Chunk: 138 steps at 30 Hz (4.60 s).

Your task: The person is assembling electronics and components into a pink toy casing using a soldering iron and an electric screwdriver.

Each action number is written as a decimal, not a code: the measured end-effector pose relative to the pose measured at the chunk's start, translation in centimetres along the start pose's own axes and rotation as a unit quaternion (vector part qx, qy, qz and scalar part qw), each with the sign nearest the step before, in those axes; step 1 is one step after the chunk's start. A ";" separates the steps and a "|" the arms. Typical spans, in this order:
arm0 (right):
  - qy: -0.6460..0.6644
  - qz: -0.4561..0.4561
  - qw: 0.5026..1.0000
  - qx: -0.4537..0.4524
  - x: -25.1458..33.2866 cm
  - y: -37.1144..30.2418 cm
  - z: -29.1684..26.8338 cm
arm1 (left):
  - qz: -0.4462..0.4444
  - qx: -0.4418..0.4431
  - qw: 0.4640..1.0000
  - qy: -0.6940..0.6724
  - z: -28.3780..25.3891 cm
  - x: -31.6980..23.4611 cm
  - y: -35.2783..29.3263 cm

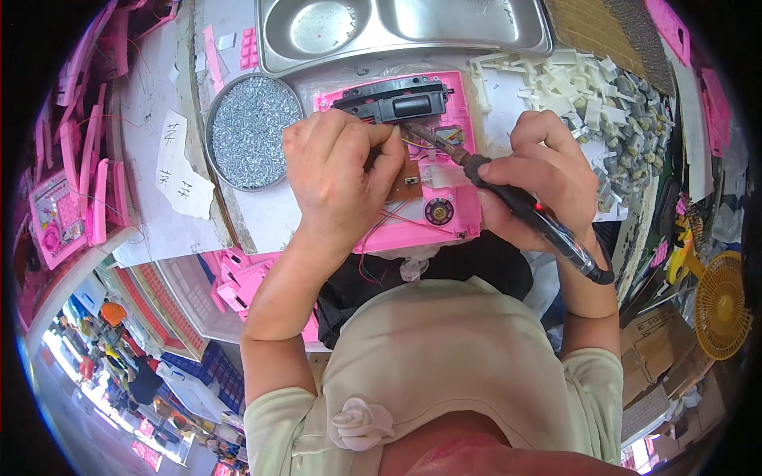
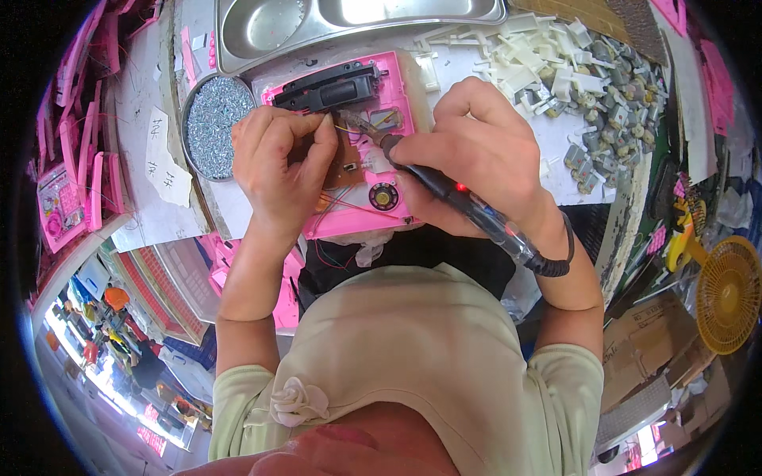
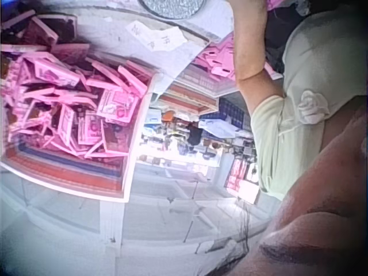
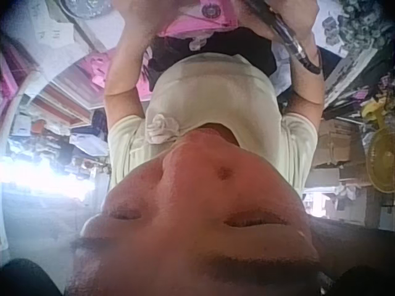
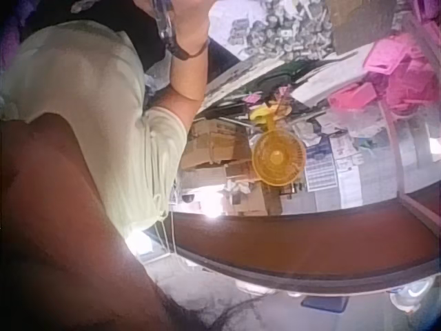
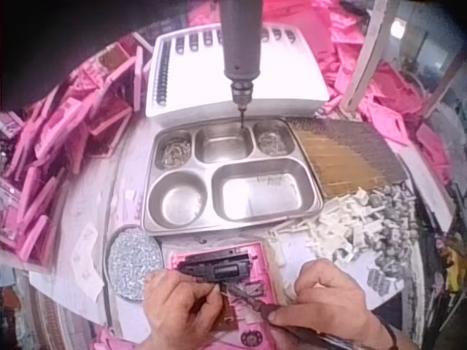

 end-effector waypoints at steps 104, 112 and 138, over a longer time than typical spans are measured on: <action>-0.025 0.024 0.995 -0.092 0.6 -2.9 -5.7 | -0.026 0.138 0.965 -0.222 0.4 -1.9 0.7; 0.049 0.213 0.975 -0.032 0.8 -2.6 -1.9 | -0.290 0.190 0.854 -0.388 1.1 -0.7 -0.1; 0.112 0.197 0.970 0.089 0.6 -4.4 -3.1 | -0.041 0.290 0.912 -0.288 0.1 -1.6 1.3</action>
Point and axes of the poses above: each hand's wrist, its own y-axis towards the middle knuckle, its own z-axis out of the palm, x = y × z, the point moved 4 cm from there along y, towards the middle knuckle, and after that the axes turned 14 degrees about z, right-handed, at the moved point
